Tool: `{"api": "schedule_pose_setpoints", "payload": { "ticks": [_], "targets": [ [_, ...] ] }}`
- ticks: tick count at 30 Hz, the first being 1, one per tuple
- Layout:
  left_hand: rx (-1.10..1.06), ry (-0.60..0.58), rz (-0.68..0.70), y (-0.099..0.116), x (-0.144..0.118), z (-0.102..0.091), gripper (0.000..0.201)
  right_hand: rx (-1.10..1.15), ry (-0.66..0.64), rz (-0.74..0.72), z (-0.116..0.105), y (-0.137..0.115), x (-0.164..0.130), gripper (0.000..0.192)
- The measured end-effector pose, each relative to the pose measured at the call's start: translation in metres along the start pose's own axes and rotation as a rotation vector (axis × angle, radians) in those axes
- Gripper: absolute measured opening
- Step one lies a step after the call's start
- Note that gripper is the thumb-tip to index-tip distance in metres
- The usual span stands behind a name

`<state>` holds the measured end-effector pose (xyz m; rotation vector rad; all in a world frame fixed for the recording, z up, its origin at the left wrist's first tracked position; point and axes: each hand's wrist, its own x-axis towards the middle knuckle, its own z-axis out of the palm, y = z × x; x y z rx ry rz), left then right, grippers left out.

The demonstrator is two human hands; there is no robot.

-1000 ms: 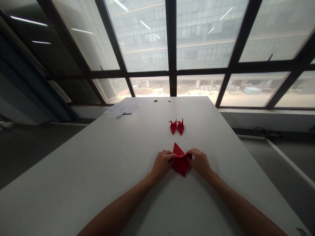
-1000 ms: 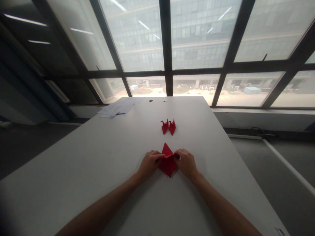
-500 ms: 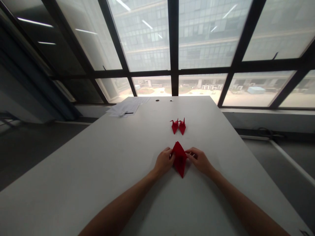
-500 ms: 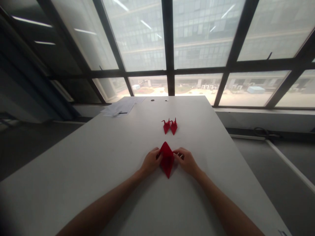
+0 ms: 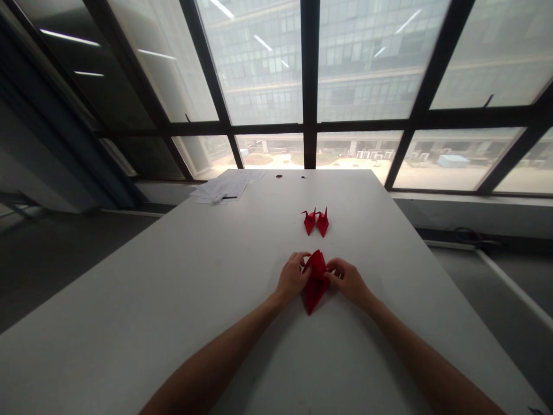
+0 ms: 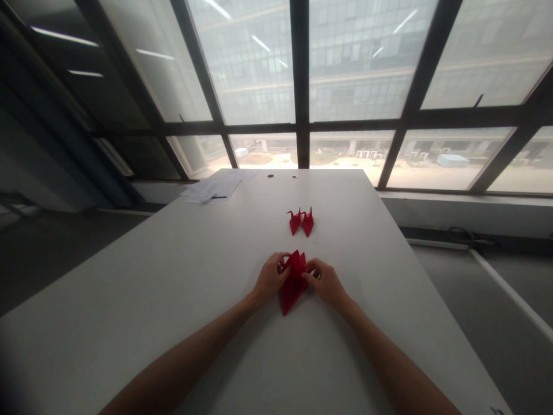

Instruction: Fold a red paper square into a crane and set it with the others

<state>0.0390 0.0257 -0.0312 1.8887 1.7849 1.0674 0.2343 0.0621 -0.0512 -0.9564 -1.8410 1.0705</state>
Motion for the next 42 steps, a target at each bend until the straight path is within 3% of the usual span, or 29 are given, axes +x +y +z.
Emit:
{"api": "schedule_pose_setpoints", "payload": {
  "ticks": [5, 8, 12, 16, 23, 32, 42],
  "targets": [
    [-0.060, -0.114, 0.104, 0.009, -0.008, 0.000, 0.038, -0.208, 0.082, 0.005, 0.005, -0.001, 0.000, 0.010],
    [0.022, -0.210, 0.204, 0.015, -0.018, -0.003, 0.045, -0.475, 0.117, -0.026, 0.002, -0.005, -0.003, 0.007],
    [0.190, -0.236, 0.285, 0.018, -0.026, -0.005, 0.058, -0.671, 0.126, -0.135, -0.003, -0.007, -0.003, 0.012],
    [0.210, -0.280, 0.377, 0.016, -0.026, -0.004, 0.036, -0.729, 0.084, -0.143, -0.005, -0.006, -0.003, 0.017],
    [0.171, -0.357, 0.449, 0.007, -0.028, -0.002, 0.047, -0.752, 0.016, -0.167, -0.009, -0.002, -0.007, 0.027],
    [0.252, -0.398, 0.532, 0.008, -0.029, -0.006, 0.037, -0.811, -0.004, -0.116, -0.011, 0.001, -0.011, 0.042],
    [0.196, -0.326, 0.550, 0.005, -0.028, -0.005, 0.037, -0.881, -0.075, -0.056, -0.014, -0.005, -0.013, 0.049]
  ]
}}
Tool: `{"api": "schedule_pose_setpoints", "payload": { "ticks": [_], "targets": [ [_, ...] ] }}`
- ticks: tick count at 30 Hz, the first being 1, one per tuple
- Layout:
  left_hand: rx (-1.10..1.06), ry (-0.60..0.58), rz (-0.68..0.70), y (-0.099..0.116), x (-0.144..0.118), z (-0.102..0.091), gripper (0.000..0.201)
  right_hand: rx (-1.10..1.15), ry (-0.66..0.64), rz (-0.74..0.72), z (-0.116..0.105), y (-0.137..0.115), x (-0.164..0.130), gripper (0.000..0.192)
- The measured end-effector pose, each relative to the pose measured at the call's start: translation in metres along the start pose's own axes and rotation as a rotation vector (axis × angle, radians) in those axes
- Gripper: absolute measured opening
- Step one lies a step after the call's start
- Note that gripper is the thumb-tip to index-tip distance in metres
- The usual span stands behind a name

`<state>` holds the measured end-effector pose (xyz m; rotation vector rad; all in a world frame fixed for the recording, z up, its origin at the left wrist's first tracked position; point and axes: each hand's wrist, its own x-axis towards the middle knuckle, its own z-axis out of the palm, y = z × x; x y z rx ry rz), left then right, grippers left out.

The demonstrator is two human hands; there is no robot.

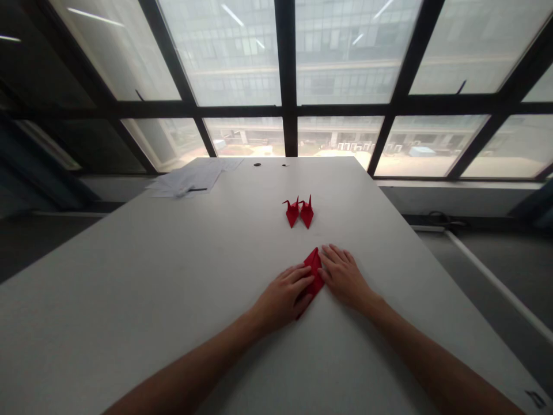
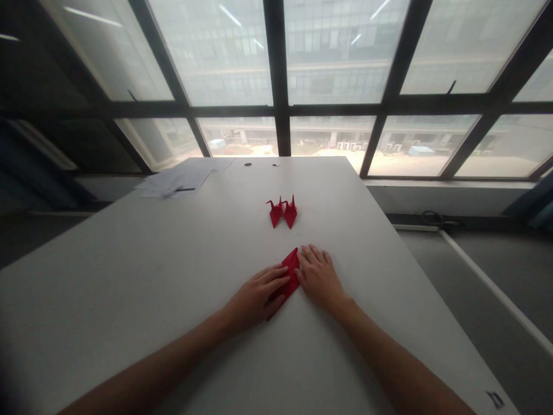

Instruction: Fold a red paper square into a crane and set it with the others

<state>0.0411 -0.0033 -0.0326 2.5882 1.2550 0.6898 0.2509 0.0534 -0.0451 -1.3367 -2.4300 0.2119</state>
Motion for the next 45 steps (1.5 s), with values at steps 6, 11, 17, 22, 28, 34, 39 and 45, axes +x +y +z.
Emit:
{"api": "schedule_pose_setpoints", "payload": {
  "ticks": [6, 11, 17, 22, 28, 34, 39, 45],
  "targets": [
    [-0.016, -0.013, -0.011, -0.001, -0.001, -0.003, 0.043, -0.005, 0.026, 0.033, -0.001, 0.000, 0.001, 0.054],
    [-0.047, -0.035, 0.005, 0.000, -0.002, -0.008, 0.043, 0.007, 0.059, 0.051, 0.001, 0.006, 0.002, 0.049],
    [-0.175, 0.014, -0.054, -0.001, 0.000, -0.009, 0.037, 0.109, 0.121, 0.045, -0.004, -0.002, 0.001, 0.028],
    [-0.122, 0.013, -0.077, -0.001, 0.001, -0.007, 0.030, 0.075, 0.103, 0.164, -0.014, -0.024, -0.007, 0.022],
    [-0.023, -0.025, -0.055, 0.002, 0.002, -0.007, 0.029, 0.009, -0.066, 0.226, -0.027, -0.046, -0.018, 0.018],
    [0.034, 0.007, -0.146, 0.006, 0.003, -0.008, 0.040, 0.213, -0.061, 0.284, -0.025, -0.048, -0.011, 0.046],
    [0.013, 0.079, -0.224, 0.005, 0.002, -0.004, 0.069, 0.571, 0.023, 0.354, -0.018, -0.041, -0.004, 0.066],
    [-0.316, 0.292, -0.320, -0.003, 0.004, -0.001, 0.089, 0.939, 0.154, 0.313, -0.014, -0.039, -0.002, 0.043]
  ]
}}
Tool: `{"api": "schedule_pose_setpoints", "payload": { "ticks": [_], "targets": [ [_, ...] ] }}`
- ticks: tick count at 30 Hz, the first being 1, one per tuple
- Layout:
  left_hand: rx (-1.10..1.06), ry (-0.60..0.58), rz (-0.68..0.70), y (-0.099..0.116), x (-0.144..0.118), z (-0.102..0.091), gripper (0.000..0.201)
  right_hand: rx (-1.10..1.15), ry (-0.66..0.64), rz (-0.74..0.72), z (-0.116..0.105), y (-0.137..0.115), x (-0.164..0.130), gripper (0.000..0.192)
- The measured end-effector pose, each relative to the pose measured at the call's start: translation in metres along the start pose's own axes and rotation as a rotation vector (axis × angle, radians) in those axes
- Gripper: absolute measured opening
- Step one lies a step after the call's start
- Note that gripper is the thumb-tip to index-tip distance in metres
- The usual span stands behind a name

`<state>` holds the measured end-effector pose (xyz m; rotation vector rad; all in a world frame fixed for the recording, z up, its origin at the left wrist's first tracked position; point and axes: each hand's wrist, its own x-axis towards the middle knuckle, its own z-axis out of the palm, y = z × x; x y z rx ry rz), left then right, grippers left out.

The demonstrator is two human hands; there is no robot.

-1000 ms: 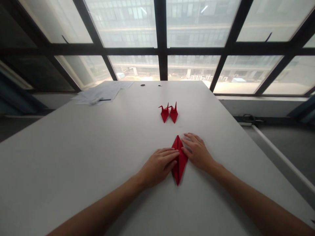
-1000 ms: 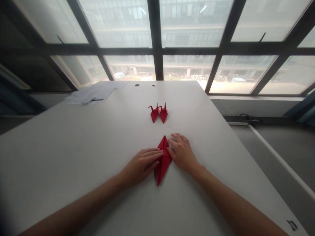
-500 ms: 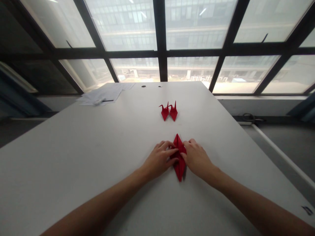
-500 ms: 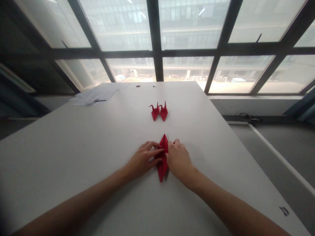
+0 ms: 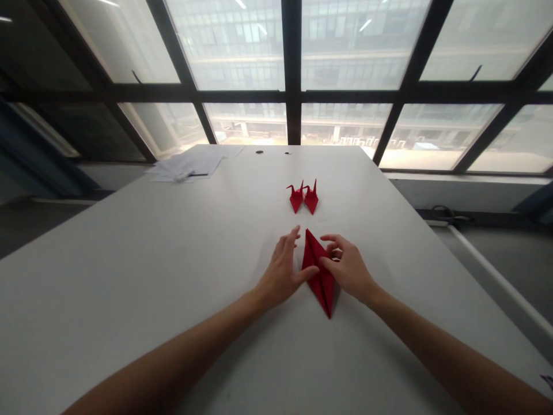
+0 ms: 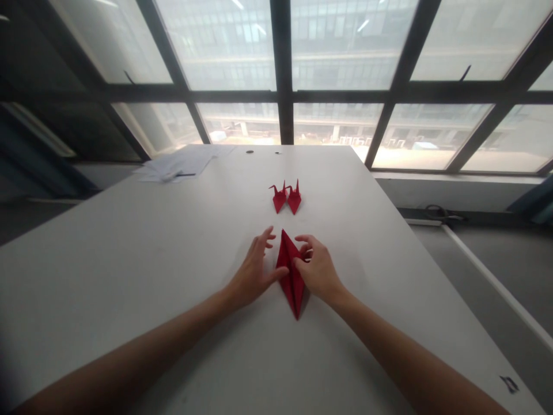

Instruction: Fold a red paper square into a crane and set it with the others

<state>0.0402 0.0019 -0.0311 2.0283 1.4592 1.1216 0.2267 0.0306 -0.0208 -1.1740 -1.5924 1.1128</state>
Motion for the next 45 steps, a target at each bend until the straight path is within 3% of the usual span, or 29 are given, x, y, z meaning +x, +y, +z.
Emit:
{"api": "schedule_pose_setpoints", "payload": {
  "ticks": [3, 5, 7, 10, 13, 16, 28, 45],
  "targets": [
    [-0.304, 0.091, -0.232, 0.000, 0.008, -0.003, 0.078, 0.216, -0.027, 0.018, 0.000, -0.001, 0.000, 0.048],
    [-0.476, 0.022, -0.333, 0.001, 0.012, -0.005, 0.064, 0.313, -0.033, -0.005, 0.000, -0.001, 0.000, 0.052],
    [-0.587, -0.086, -0.360, 0.002, 0.014, -0.006, 0.053, 0.355, -0.032, -0.033, 0.002, -0.001, -0.001, 0.053],
    [-0.676, -0.153, -0.372, 0.005, 0.013, -0.006, 0.050, 0.358, -0.032, -0.022, 0.005, -0.002, -0.002, 0.051],
    [-0.662, -0.174, -0.341, 0.009, 0.011, -0.006, 0.044, 0.334, -0.002, 0.071, 0.006, -0.002, -0.003, 0.035],
    [-0.627, -0.211, -0.306, 0.011, 0.010, -0.007, 0.040, 0.317, -0.005, 0.133, 0.005, -0.003, -0.004, 0.033],
    [-0.858, -0.140, -0.464, 0.010, 0.011, -0.008, 0.046, 0.280, -0.012, 0.069, 0.013, -0.004, -0.007, 0.028],
    [-0.680, -0.125, -0.403, 0.011, 0.012, -0.007, 0.031, 0.093, 0.040, -0.014, 0.013, -0.002, -0.007, 0.025]
  ]
}}
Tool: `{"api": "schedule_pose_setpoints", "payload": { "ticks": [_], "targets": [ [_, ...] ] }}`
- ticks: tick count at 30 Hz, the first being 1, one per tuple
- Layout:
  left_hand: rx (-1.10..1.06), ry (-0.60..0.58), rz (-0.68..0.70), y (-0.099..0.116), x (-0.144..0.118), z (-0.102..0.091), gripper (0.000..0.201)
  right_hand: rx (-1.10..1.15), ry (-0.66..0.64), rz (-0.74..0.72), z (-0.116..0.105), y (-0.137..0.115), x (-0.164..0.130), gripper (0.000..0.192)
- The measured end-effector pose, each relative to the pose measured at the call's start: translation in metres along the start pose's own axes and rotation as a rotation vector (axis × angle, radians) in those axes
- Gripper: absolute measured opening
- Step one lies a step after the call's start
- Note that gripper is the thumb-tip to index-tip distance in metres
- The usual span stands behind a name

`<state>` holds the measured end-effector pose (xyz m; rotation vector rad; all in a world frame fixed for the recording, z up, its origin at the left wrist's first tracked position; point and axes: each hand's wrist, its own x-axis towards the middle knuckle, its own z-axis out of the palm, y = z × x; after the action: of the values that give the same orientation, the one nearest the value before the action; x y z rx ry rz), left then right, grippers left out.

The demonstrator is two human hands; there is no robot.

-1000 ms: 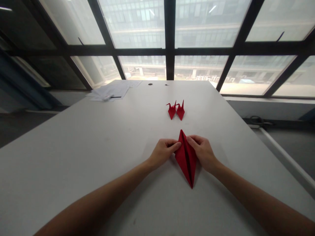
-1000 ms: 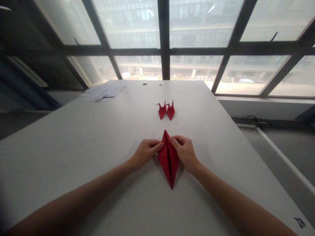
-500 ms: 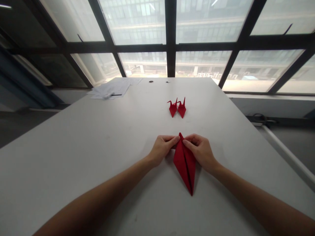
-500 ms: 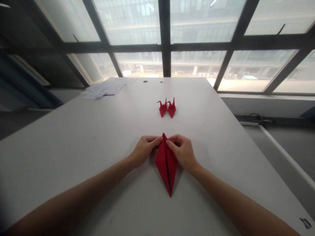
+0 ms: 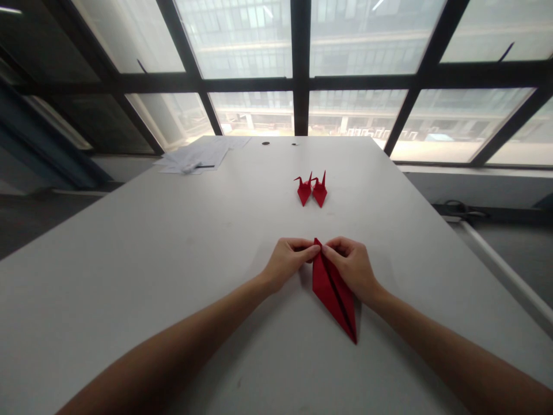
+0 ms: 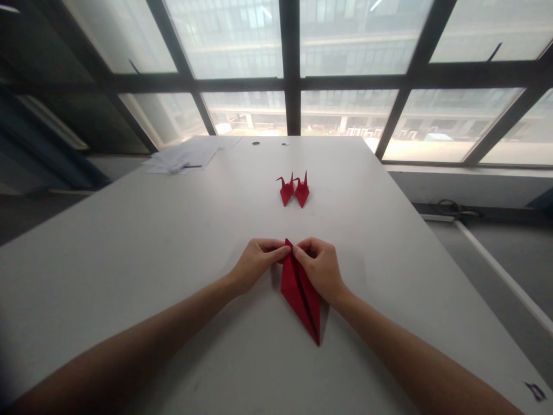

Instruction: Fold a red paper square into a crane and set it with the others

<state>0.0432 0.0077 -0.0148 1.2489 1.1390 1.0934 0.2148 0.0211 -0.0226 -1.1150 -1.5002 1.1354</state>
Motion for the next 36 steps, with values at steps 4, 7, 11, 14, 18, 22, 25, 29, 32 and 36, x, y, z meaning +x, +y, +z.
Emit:
{"api": "schedule_pose_setpoints", "payload": {
  "ticks": [4, 7, 11, 14, 18, 22, 25, 29, 32, 36],
  "targets": [
    [-0.005, -0.015, 0.018, 0.0006, -0.0002, -0.0007, 0.041, 0.002, -0.007, -0.003, 0.0002, -0.0008, 0.0000, 0.026],
    [-0.007, -0.015, 0.014, 0.0013, -0.0003, -0.0009, 0.038, 0.020, -0.021, 0.004, 0.0002, -0.0005, -0.0003, 0.026],
    [-0.016, 0.003, 0.004, 0.0023, -0.0005, 0.0001, 0.033, 0.021, -0.028, -0.003, 0.0003, 0.0018, -0.0009, 0.024],
    [-0.006, 0.006, 0.008, 0.0027, -0.0005, 0.0008, 0.031, 0.012, -0.026, -0.010, 0.0004, 0.0025, -0.0010, 0.023],
    [0.026, 0.011, 0.025, 0.0021, -0.0009, 0.0003, 0.031, -0.007, -0.015, -0.020, 0.0006, 0.0009, -0.0009, 0.022],
    [0.060, -0.024, 0.044, 0.0002, -0.0022, -0.0007, 0.032, 0.008, 0.001, -0.028, 0.0002, -0.0006, -0.0005, 0.023],
    [0.074, -0.056, 0.058, -0.0020, -0.0025, -0.0010, 0.031, 0.004, -0.016, -0.020, 0.0001, 0.0002, 0.0000, 0.023],
    [0.089, -0.062, 0.078, -0.0049, -0.0012, -0.0015, 0.031, -0.045, -0.014, -0.045, 0.0004, 0.0035, 0.0009, 0.023],
    [0.109, -0.074, 0.084, -0.0047, -0.0008, -0.0026, 0.033, -0.052, -0.012, -0.060, 0.0009, 0.0053, 0.0012, 0.023],
    [0.143, -0.075, 0.095, -0.0015, -0.0020, -0.0036, 0.040, -0.026, -0.024, -0.050, 0.0014, 0.0040, 0.0003, 0.025]
  ]
}}
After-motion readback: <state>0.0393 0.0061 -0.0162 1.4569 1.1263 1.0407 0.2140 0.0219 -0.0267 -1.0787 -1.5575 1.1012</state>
